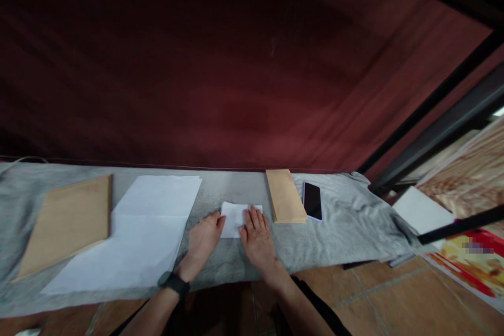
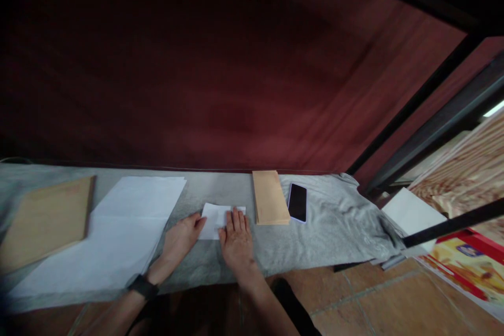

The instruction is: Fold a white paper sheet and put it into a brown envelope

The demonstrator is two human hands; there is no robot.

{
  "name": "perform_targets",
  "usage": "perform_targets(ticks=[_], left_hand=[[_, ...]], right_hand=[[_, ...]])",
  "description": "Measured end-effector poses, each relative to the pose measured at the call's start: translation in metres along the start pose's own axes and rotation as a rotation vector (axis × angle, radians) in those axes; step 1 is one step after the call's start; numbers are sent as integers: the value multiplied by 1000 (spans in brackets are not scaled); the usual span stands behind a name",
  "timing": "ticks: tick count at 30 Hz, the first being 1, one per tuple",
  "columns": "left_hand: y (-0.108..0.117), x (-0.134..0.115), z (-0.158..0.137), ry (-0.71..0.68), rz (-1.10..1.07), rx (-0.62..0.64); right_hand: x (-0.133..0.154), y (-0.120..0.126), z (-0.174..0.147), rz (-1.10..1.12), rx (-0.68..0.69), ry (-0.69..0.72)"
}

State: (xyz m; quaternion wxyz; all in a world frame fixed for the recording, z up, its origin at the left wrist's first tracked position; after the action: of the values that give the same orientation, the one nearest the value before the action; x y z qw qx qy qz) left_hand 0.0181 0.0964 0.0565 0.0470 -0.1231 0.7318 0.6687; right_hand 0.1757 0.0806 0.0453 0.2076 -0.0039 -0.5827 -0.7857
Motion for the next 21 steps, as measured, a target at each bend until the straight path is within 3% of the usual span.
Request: perform_targets(ticks=[21], left_hand=[[-4,1,0,20,68,-13]], right_hand=[[-6,-2,-5,-72,-37,-67]])
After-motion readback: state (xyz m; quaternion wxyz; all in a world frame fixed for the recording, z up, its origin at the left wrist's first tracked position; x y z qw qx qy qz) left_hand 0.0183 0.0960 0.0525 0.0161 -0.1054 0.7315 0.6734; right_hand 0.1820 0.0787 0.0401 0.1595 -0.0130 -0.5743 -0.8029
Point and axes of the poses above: each hand's wrist, its own z-axis towards the middle knuckle, its own y-axis out of the back of the hand, x = y × z, the point moved 10 cm from there along z, towards the middle knuckle, and after that the axes turned 3 degrees about -y, right-handed, at the moved point
